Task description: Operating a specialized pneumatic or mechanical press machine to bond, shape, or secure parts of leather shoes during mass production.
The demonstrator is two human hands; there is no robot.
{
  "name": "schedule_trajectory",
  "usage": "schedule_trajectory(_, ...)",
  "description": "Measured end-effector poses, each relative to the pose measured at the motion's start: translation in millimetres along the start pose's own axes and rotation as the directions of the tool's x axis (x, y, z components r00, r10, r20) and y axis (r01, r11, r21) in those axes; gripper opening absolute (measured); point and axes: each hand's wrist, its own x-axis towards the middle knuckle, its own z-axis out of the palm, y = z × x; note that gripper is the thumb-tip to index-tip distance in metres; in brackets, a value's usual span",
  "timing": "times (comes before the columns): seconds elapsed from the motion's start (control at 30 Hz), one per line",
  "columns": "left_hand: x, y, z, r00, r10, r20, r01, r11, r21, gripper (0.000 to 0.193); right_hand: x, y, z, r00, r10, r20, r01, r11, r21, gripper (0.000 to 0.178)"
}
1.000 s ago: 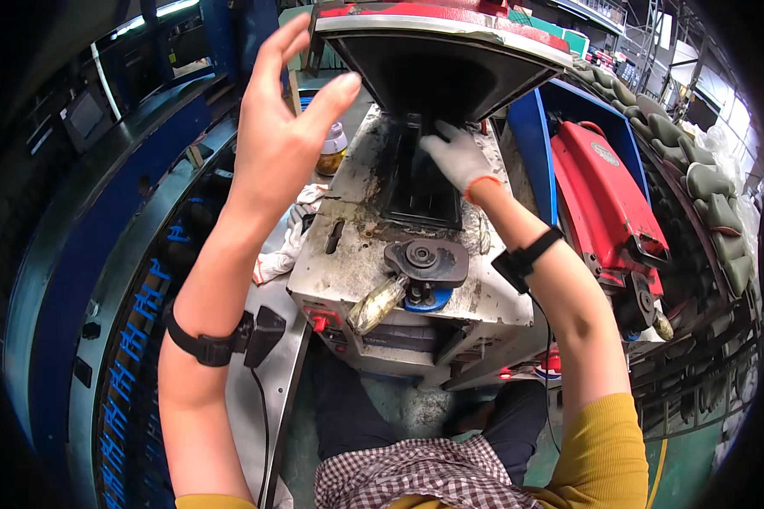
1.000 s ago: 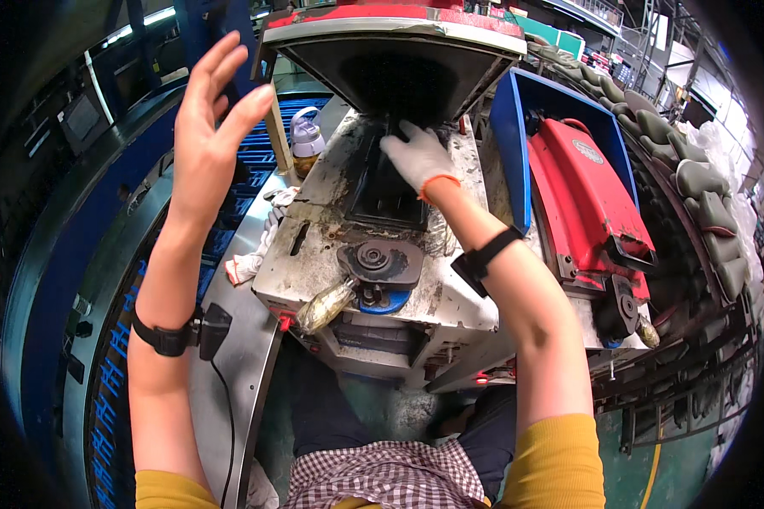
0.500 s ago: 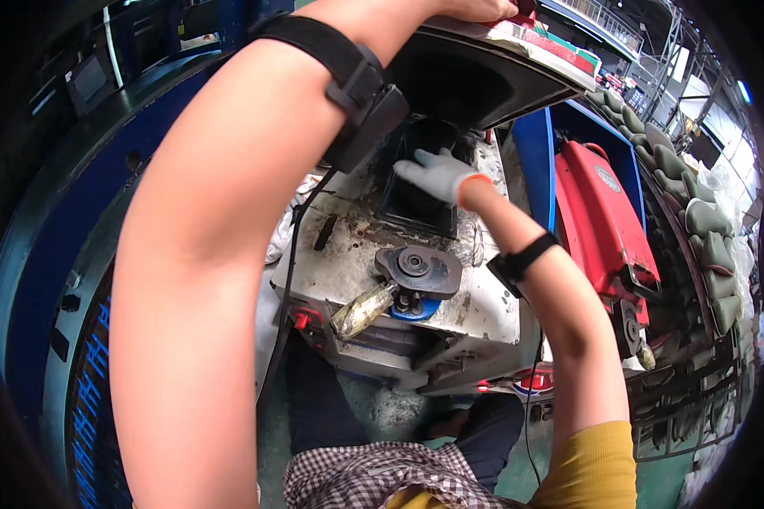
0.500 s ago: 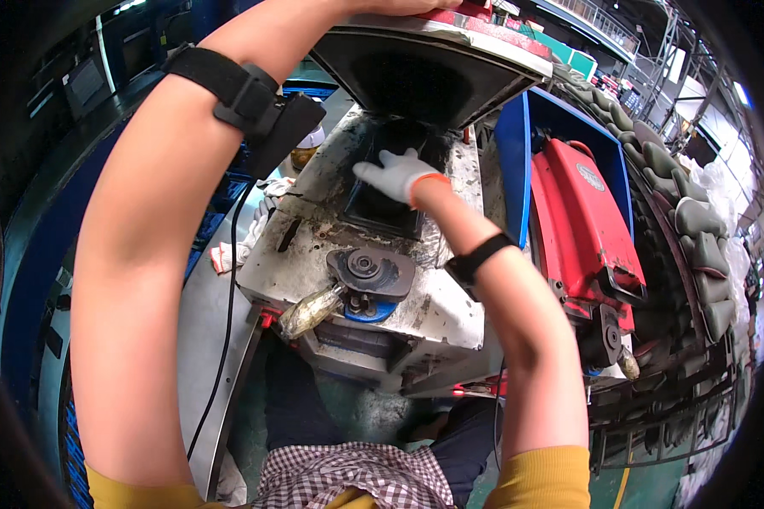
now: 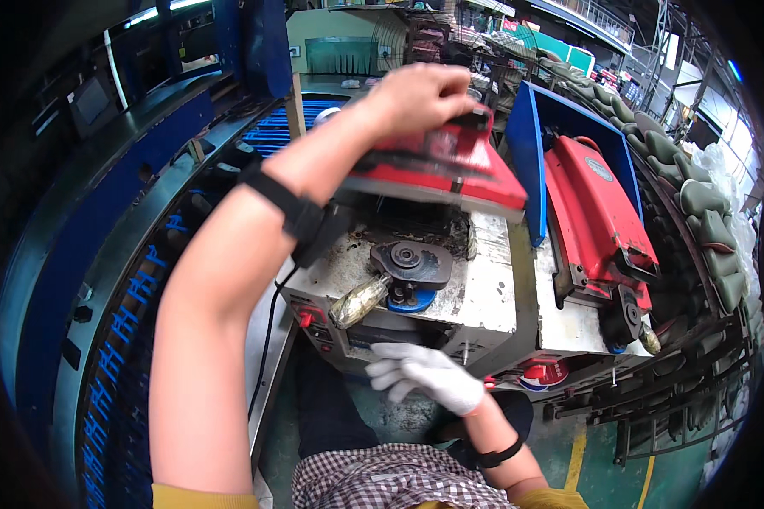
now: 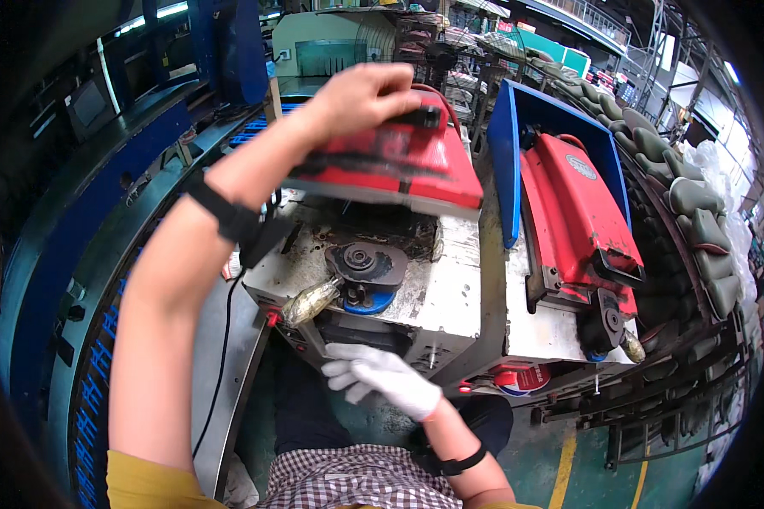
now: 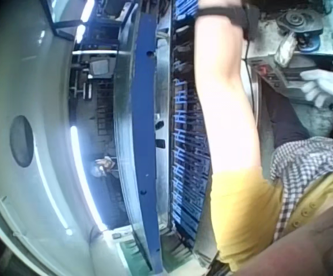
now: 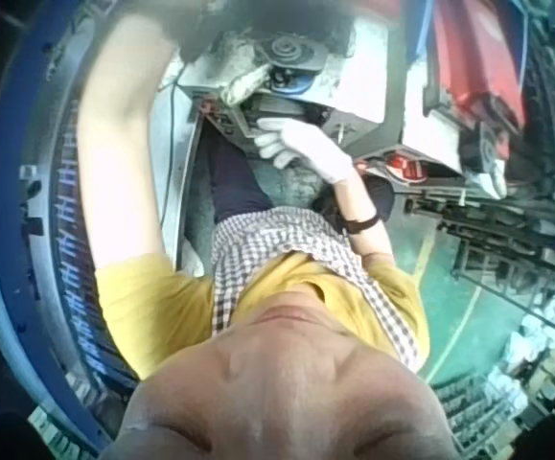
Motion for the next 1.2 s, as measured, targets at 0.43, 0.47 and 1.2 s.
schedule_trajectory(0.43,-100,28,42,0.896,-0.35,0.274,0.398,0.906,-0.144,0.024,95,34,26,0.94,-0.32,0.115,0.101,0.586,0.804,0.074)
schedule_trajectory(0.47,-100,29,41,0.884,-0.363,0.293,0.417,0.897,-0.146,0.024,96,30,29,0.935,-0.333,0.126,0.091,0.565,0.82,0.074)
schedule_trajectory(1.2,-103,27,46,0.889,-0.394,0.232,0.423,0.902,-0.088,0.028,-27,-13,-29,0.499,-0.565,-0.658,0.577,0.782,-0.234,0.045)
